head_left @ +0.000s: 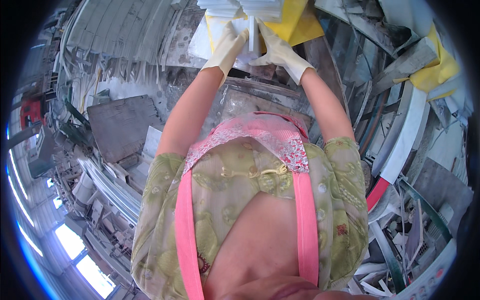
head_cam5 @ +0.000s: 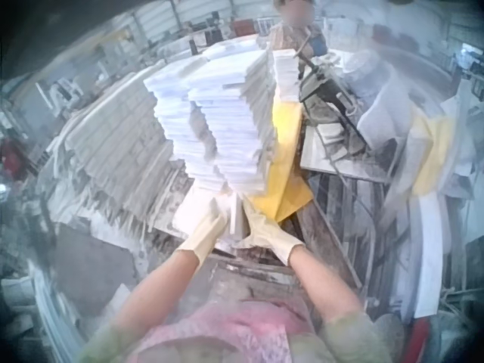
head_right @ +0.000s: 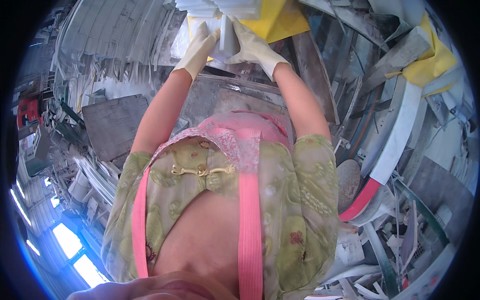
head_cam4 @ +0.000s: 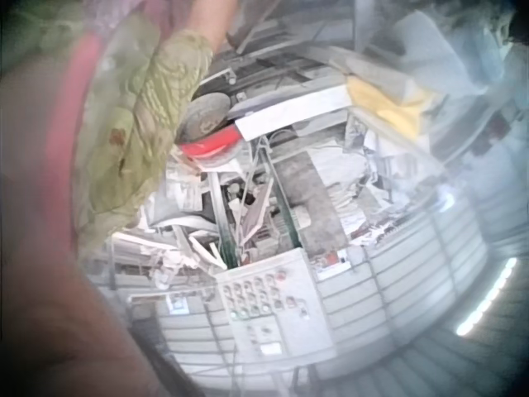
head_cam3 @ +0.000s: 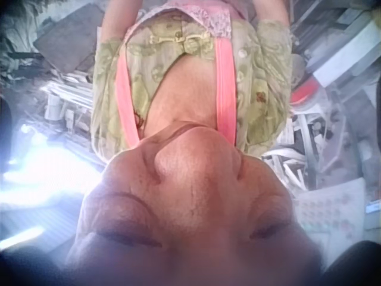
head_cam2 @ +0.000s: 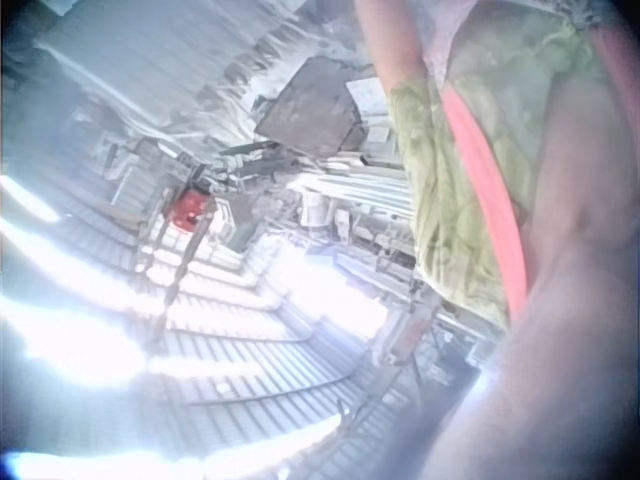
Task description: The person repeatedly picks up small white rectangular tiles from a pile and places them onto a growing stack on a yellow surface. The person also briefly handles a larger flat board and a white plastic basket before resuming tile stacking.
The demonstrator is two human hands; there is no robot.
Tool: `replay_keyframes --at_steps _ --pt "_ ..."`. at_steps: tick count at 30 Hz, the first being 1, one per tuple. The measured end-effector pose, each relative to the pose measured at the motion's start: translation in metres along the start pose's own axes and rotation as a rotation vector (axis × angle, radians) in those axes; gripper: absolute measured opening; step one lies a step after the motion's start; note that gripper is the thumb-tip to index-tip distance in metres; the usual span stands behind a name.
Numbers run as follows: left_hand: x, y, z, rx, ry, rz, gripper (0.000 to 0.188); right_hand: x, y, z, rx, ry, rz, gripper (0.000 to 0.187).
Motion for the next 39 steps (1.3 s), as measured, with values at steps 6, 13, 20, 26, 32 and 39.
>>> replay_keyframes --at_steps 6,13,20,26,32,39 --pt "-0.005 -0.005 0.002 -0.119 0.066 -0.048 0.08 0.001 -0.017 -0.027 0.012 0.002 0.03 0.132" --pt "-0.029 -0.007 -0.002 -0.223 0.224 0.065 0.082 -0.003 -0.05 -0.094 0.129 -0.169 0.156 0.129" --pt "-0.053 -0.006 -0.018 -0.229 0.336 0.171 0.084 0.032 -0.092 -0.217 0.866 -0.746 0.451 0.113" --pt "-0.033 -0.014 -0.01 -0.242 0.279 0.204 0.088 0.044 -0.116 -0.257 1.006 -0.753 0.396 0.111" --pt "0.003 -0.023 0.005 -0.093 0.197 0.242 0.076 0.025 -0.197 -0.302 0.956 -0.604 0.407 0.112" --pt "-0.006 -0.013 -0.007 -0.11 0.082 0.081 0.079 -0.083 -0.269 -0.279 0.532 -0.053 0.028 0.092"
Point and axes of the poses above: each hand's wrist, its own x-axis away from the middle knuckle, its own y-axis out of the palm, z = x × y, the point moved 10 cm from there along -x, towards the middle knuckle, and after that the axes turned 7 degrees about -x, right-handed, at the moved point
